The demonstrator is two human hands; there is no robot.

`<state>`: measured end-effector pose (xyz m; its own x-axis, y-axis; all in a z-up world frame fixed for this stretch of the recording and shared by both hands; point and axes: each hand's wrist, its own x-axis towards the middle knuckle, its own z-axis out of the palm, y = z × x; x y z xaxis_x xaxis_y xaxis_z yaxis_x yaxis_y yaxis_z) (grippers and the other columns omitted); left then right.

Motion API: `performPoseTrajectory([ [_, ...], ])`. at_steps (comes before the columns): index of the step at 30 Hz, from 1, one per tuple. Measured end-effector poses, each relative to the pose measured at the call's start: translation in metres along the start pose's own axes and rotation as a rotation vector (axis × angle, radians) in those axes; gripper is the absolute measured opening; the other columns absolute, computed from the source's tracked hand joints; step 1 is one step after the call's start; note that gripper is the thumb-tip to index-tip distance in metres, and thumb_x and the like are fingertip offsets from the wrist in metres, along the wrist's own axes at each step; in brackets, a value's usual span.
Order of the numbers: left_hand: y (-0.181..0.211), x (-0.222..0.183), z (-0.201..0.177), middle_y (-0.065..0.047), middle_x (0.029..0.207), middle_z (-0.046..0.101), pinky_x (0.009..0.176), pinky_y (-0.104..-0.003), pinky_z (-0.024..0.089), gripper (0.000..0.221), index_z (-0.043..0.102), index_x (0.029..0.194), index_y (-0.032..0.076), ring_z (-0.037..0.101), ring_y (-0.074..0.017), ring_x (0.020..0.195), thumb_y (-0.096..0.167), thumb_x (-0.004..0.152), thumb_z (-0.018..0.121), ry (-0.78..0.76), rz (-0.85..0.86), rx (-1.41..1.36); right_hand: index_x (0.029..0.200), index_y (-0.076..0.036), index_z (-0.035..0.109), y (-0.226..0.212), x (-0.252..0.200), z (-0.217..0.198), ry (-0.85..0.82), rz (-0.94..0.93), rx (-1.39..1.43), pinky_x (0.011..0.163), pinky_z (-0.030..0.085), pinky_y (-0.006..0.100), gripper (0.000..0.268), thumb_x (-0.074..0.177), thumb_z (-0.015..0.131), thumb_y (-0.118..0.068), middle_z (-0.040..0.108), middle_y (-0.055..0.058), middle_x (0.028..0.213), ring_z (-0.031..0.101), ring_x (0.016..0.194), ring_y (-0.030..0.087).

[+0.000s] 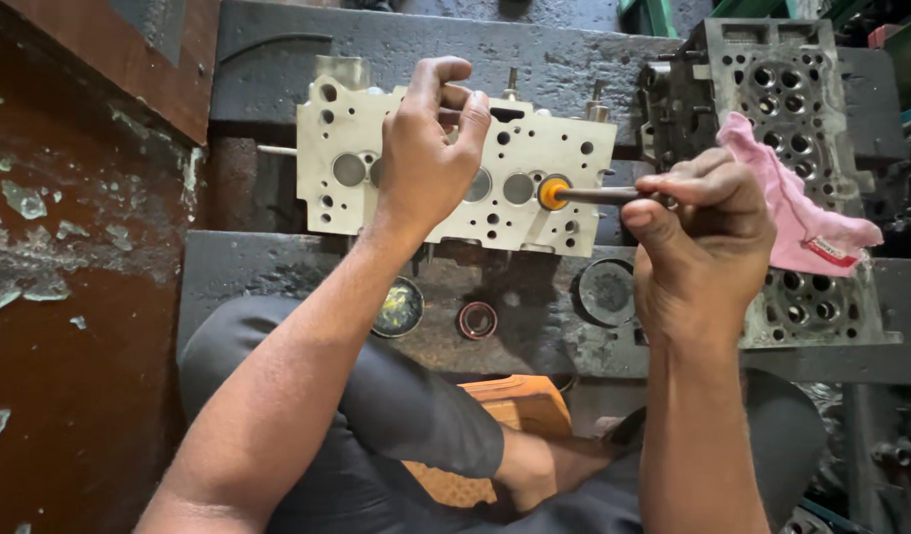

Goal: The person laps engine valves in a cylinder head using a manual suction-cup tool, rotating the tool between their palms to grind the valve against the seat, and wipes the components with a cloth.

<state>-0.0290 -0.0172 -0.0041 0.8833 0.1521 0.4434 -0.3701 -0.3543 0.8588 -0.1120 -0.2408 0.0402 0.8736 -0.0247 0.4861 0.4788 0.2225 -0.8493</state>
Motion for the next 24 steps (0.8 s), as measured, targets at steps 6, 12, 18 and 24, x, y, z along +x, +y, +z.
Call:
performPoseTrajectory([
  [6,0.000,-0.004,-0.001,-0.007,0.091,0.076,0.076,-0.032,0.062,0.029,0.060,0.123,0.004,0.077,-0.0175,0.082,0.019,0.099,0.066,-0.021,-0.020,0.004,0.102,-0.005,0.065,-0.019,0.003,0.018,-0.003,0.037,0.003,0.090,0.051,0.023,0.021,0.099,0.078,-0.021,0.066,0.005,0.104,0.062,0.096,0.012],
  [12,0.002,-0.005,0.003,-0.008,0.090,0.077,0.076,-0.033,0.061,0.028,0.060,0.123,0.004,0.077,-0.0185,0.082,0.019,0.099,0.066,-0.038,-0.013,0.005,0.102,-0.002,0.066,-0.020,-0.005,0.014,-0.049,0.041,-0.035,0.096,0.050,0.027,0.025,0.106,0.075,-0.025,0.063,0.005,0.097,0.060,0.090,0.013],
  [18,0.001,-0.004,0.007,-0.008,0.091,0.077,0.078,-0.033,0.062,0.027,0.061,0.122,0.004,0.078,-0.0184,0.085,0.018,0.100,0.065,-0.047,-0.008,-0.016,0.098,-0.003,0.064,-0.006,0.004,0.002,0.002,0.071,-0.066,0.086,0.054,0.028,0.026,0.092,0.088,-0.009,0.060,0.003,0.106,0.063,0.095,0.013],
  [24,0.000,-0.006,0.004,-0.009,0.090,0.077,0.077,-0.032,0.062,0.028,0.060,0.122,0.003,0.078,-0.0185,0.083,0.018,0.099,0.066,-0.063,-0.022,-0.003,0.105,-0.005,0.068,-0.016,-0.001,0.010,0.003,0.115,0.112,0.091,0.050,0.026,0.016,0.101,0.080,-0.014,0.066,0.006,0.104,0.060,0.098,0.014],
])
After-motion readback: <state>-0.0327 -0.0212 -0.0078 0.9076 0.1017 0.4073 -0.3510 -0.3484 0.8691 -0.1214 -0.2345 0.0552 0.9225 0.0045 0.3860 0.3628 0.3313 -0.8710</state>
